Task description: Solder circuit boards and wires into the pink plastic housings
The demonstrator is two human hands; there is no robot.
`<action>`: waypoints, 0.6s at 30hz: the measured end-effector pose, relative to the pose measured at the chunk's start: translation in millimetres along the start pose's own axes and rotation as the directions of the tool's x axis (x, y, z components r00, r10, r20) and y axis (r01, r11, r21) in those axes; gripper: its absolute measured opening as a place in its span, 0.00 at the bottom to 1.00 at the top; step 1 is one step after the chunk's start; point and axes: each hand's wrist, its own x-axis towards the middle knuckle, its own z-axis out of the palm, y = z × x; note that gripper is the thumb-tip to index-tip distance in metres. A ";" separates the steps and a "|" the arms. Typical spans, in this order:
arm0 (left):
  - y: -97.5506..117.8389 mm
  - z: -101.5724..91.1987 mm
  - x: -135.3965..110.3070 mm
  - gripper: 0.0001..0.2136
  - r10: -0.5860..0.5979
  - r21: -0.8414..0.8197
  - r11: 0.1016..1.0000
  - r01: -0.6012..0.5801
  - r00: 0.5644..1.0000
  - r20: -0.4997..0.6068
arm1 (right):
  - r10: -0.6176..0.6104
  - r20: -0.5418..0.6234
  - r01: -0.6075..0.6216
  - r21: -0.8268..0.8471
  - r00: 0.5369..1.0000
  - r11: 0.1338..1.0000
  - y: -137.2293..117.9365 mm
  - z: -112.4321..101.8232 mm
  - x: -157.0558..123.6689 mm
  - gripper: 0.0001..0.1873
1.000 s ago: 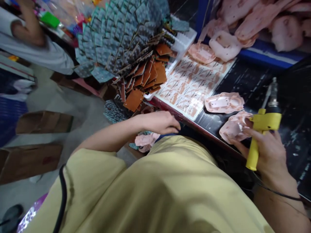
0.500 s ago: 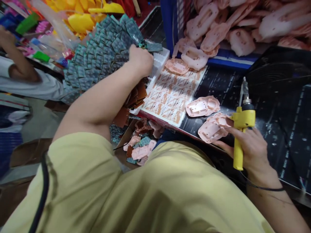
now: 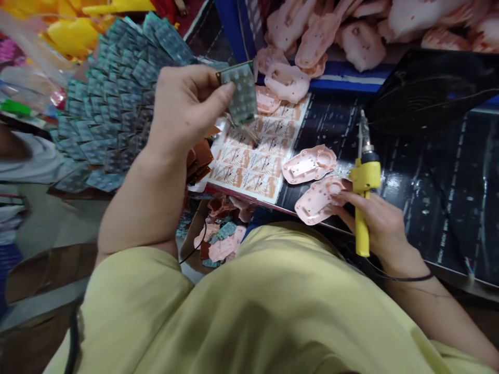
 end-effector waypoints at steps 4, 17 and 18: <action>7.4 42.3 -11.7 0.22 -0.034 -0.348 0.934 0.082 0.989 0.141 | 0.052 -0.095 -0.049 0.028 0.994 0.998 -10.4 7.5 8.6 0.24; 32.9 130.4 -33.7 0.21 0.243 -0.580 0.737 0.346 0.665 0.706 | 0.043 -0.182 -0.034 0.052 0.982 0.998 -19.5 6.6 40.3 0.13; 27.5 127.1 -36.0 0.23 0.240 -0.589 0.663 0.463 0.614 0.752 | 0.043 -0.220 -0.038 0.029 0.975 0.999 -21.1 4.4 40.6 0.14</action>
